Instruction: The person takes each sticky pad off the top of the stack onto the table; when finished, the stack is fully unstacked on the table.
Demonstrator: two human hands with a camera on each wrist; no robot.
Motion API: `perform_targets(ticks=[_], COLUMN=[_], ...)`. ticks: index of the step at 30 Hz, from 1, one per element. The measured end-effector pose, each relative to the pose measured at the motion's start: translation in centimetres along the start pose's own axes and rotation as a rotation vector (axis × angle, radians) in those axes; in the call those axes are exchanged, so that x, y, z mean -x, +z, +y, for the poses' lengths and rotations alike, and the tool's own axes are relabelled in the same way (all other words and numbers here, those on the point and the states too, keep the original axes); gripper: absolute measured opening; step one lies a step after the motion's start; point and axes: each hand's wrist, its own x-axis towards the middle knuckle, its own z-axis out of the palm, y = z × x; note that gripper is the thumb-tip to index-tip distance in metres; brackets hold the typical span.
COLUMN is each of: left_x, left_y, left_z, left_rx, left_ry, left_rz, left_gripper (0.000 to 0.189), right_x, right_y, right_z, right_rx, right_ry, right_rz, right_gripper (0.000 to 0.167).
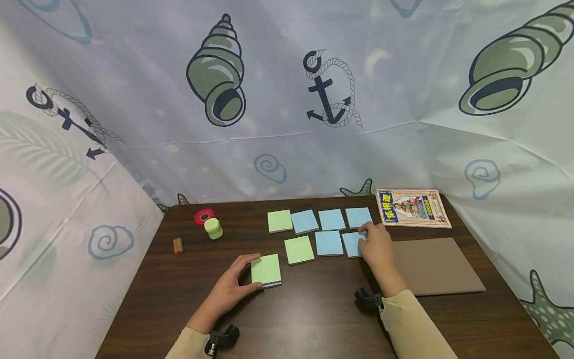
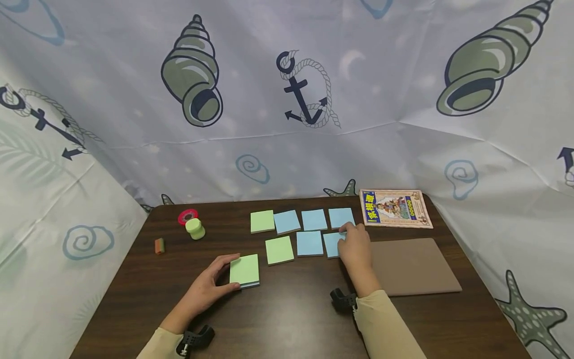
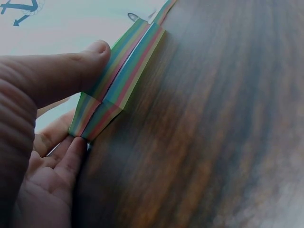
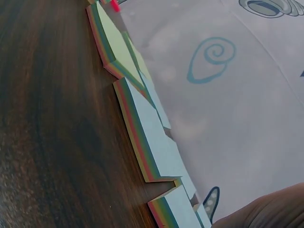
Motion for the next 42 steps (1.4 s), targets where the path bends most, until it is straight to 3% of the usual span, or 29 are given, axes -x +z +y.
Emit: perform_targets(ticks=[7,12,19,25,34,38,42], left_x=[0.0,0.0,0.3,0.1,0.2,0.2,0.1], left_y=[0.1,0.1,0.1,0.2,0.3,0.2,0.3], left_z=[0.0,-0.1,-0.2,-0.3,-0.3,-0.3,-0.4], left_rx=[0.001,0.001,0.047,0.051,0.064,0.066,0.063], left_ry=[-0.008,0.008,-0.026,-0.008,-0.007,-0.020,-0.013], left_rz=[0.000,0.008,0.003,0.014,0.016,0.011,0.010], left_gripper=[0.079,0.080,0.084,0.085,0.090,0.090,0.090], right_x=[-0.1,0.0,1.6,3.5,7.0,8.7,9.5], right_y=[-0.1,-0.3,0.2,1.8,6.2,8.2,9.2], right_z=[-0.3,-1.5,-5.0,-7.7,-10.0,-10.8,-11.1], right_rx=[-0.031,-0.146,-0.389,-0.544,-0.903,-1.009,-0.998], right_ry=[-0.012,-0.033,-0.014,-0.030,-0.067,-0.096,-0.122], right_rz=[0.026,0.017,-0.144,-0.333,-0.581,-0.632,-0.610], right_gripper=[0.024,0.019,0.022,0.028,0.043,0.046,0.045])
